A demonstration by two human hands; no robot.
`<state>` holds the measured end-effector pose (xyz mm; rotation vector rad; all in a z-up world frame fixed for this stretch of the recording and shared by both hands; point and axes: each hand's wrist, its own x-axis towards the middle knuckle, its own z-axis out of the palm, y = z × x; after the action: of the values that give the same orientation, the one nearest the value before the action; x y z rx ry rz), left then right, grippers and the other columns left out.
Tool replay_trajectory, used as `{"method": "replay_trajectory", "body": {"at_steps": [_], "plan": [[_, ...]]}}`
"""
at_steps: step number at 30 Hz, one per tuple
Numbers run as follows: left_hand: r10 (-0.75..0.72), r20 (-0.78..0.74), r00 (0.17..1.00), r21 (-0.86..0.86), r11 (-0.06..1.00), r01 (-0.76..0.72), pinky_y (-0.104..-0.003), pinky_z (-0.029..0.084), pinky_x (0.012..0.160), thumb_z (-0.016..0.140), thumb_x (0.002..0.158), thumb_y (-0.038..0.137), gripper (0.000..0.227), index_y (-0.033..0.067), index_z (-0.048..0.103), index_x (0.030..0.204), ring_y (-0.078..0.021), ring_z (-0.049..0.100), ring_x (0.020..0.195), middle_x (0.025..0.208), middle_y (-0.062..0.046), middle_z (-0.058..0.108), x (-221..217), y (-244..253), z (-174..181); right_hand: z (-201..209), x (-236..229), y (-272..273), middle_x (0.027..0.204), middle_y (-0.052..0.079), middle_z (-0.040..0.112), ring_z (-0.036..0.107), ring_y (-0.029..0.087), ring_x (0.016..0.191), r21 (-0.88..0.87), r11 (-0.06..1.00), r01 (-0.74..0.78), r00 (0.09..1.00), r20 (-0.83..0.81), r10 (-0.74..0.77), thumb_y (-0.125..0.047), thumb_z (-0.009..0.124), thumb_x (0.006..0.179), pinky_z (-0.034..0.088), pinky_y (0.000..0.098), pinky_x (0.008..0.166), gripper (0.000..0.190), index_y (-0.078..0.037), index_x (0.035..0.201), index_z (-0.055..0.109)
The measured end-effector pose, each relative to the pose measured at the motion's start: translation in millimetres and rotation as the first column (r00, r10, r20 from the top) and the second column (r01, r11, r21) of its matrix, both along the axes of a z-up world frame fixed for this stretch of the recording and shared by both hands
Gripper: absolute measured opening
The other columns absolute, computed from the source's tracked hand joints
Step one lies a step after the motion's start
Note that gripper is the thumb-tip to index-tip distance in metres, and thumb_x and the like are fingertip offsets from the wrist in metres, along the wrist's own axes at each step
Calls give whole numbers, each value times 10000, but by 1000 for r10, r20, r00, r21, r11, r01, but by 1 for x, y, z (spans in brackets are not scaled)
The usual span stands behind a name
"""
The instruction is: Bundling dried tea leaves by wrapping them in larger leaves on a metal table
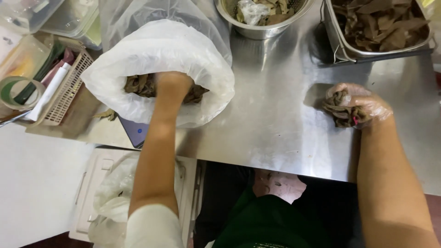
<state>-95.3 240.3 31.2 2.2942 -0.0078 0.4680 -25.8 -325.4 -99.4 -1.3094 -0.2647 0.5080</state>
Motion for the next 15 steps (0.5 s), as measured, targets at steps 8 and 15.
{"method": "replay_trajectory", "body": {"at_steps": [8,15], "plan": [[15,-29,999,-164,986,-19,-365,514,785,563,951,537,438,136,710,1047,-203,678,909,1032,-72,720,24,-20,-1,5,9,-3,1094,190,727,704,297,938,-163,986,-36,998,36,42,-220,705,729,532,376,837,613,54,1273,639],[12,-89,996,-267,963,-35,-339,519,734,599,950,446,339,136,700,1041,-183,679,866,1002,-64,723,41,-26,-21,-10,9,-3,1167,132,697,688,235,955,-59,998,-36,999,-39,34,-98,701,785,551,344,839,457,-9,1227,627]]}}
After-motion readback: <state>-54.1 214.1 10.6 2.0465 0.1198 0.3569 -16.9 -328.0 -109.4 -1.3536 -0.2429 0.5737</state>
